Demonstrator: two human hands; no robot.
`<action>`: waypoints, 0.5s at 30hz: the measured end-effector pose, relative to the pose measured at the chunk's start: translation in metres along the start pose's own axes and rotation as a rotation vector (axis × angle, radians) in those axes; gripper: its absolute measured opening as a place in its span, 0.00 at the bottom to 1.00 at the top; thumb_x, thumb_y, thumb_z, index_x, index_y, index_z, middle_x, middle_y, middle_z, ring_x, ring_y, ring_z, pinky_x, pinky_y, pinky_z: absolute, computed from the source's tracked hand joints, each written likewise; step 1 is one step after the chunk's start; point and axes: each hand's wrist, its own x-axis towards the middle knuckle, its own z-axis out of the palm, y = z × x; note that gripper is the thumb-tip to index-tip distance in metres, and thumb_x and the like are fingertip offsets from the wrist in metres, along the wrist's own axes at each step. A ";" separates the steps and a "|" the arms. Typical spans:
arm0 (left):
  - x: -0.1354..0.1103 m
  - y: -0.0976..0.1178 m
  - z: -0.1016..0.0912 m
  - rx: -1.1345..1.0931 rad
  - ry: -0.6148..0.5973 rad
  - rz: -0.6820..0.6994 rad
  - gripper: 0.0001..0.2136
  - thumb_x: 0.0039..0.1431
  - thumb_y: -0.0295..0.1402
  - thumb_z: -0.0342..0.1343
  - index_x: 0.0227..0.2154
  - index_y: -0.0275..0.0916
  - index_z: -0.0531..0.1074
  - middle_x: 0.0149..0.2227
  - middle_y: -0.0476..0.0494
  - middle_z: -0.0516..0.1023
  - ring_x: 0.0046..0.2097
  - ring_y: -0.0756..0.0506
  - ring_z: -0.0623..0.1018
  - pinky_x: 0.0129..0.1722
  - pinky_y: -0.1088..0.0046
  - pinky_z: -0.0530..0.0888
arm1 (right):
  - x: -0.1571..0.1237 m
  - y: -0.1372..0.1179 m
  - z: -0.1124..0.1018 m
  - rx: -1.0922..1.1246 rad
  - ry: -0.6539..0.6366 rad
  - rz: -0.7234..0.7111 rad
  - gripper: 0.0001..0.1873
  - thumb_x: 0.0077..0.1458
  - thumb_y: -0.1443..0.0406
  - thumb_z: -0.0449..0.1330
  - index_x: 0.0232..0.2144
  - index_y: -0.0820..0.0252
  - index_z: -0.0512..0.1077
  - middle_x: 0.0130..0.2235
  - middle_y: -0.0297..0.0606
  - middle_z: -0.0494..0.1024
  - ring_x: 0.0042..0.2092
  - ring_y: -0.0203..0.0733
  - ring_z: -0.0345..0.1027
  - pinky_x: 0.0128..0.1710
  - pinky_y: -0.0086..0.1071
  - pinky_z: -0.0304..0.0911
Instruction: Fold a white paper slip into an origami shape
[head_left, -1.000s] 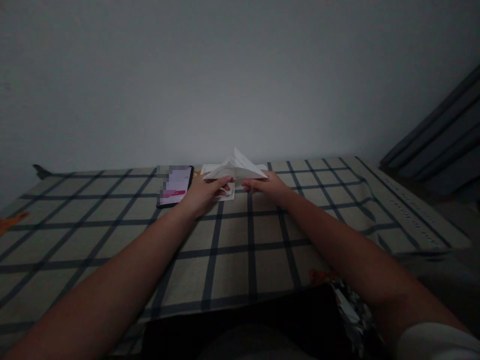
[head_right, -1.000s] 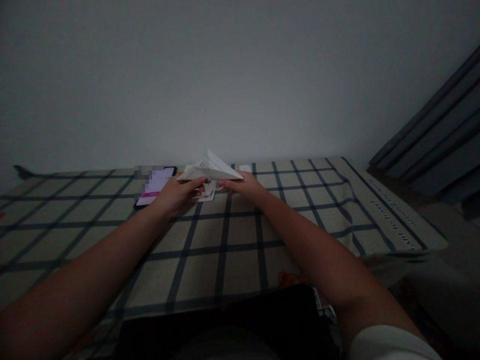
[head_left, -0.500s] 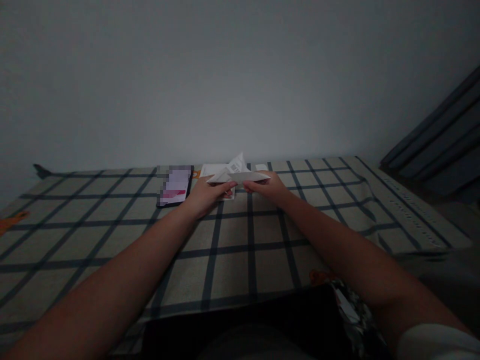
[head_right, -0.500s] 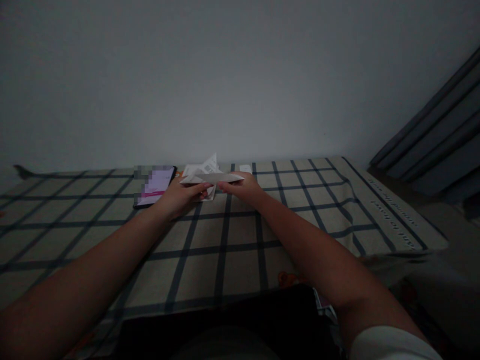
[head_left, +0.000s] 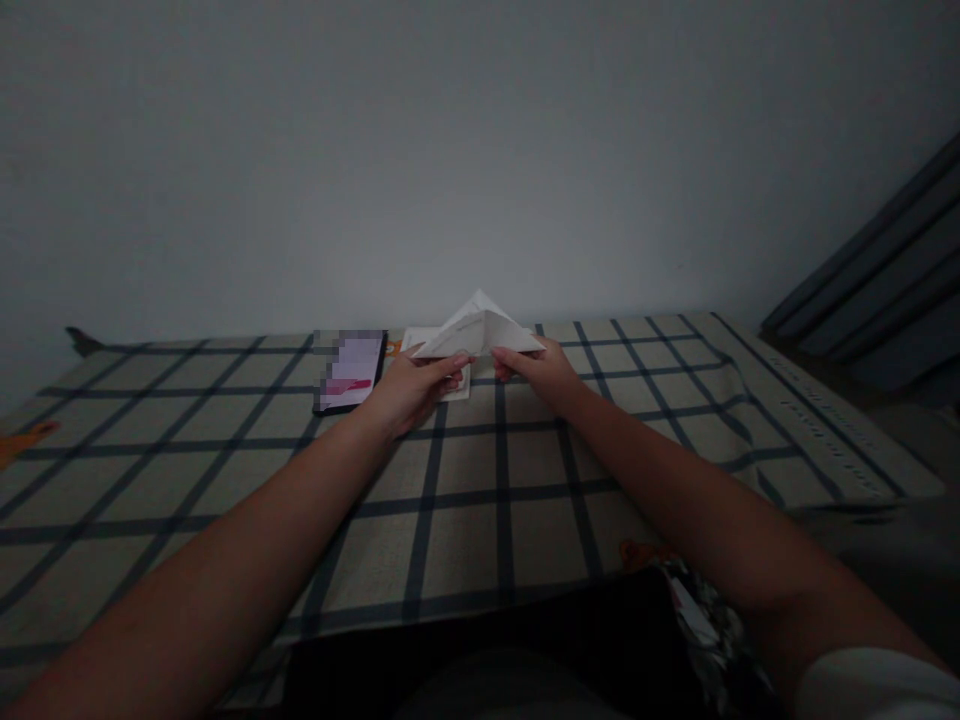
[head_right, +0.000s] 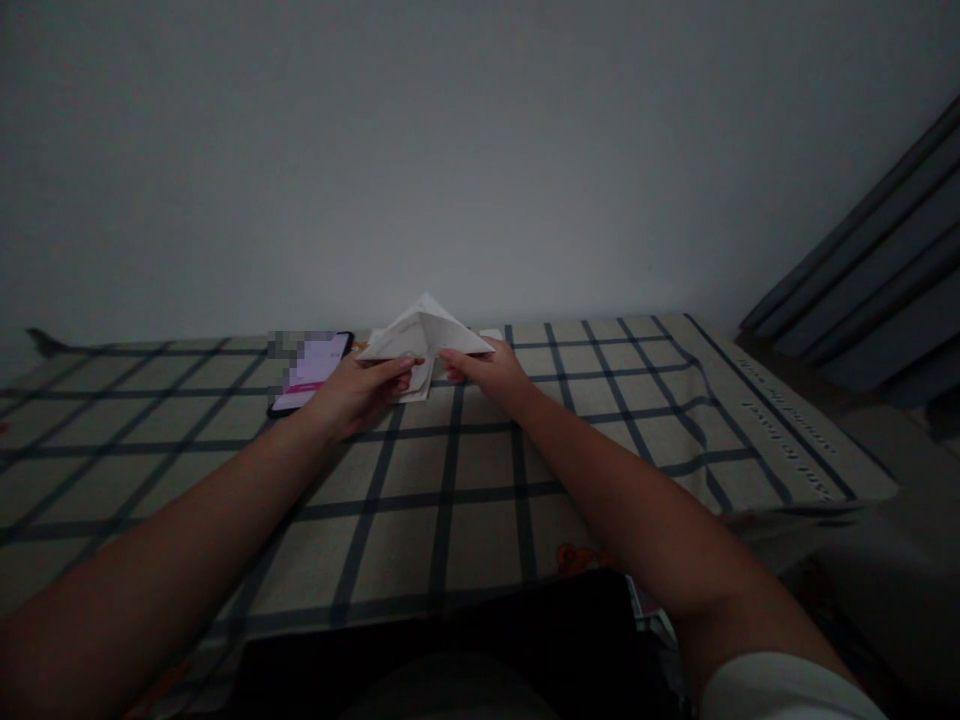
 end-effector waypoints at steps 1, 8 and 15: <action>0.000 0.000 0.001 0.018 0.008 0.024 0.17 0.36 0.36 0.76 0.29 0.35 0.79 0.28 0.46 0.79 0.25 0.52 0.72 0.27 0.75 0.70 | 0.000 0.001 0.000 0.003 -0.004 0.012 0.22 0.43 0.49 0.70 0.28 0.63 0.74 0.28 0.38 0.77 0.29 0.37 0.71 0.33 0.35 0.71; -0.001 -0.006 -0.002 0.255 0.001 0.110 0.15 0.44 0.41 0.71 0.25 0.34 0.78 0.25 0.44 0.78 0.26 0.49 0.73 0.28 0.73 0.69 | 0.000 0.000 -0.002 -0.089 -0.101 0.035 0.21 0.45 0.50 0.69 0.27 0.63 0.74 0.27 0.39 0.77 0.31 0.38 0.72 0.33 0.34 0.69; 0.003 -0.009 -0.011 0.470 -0.046 0.136 0.18 0.50 0.48 0.67 0.29 0.35 0.78 0.28 0.43 0.79 0.29 0.47 0.75 0.31 0.71 0.71 | 0.001 0.001 -0.004 -0.093 -0.104 0.026 0.21 0.45 0.51 0.69 0.28 0.64 0.74 0.27 0.37 0.77 0.30 0.37 0.70 0.32 0.32 0.68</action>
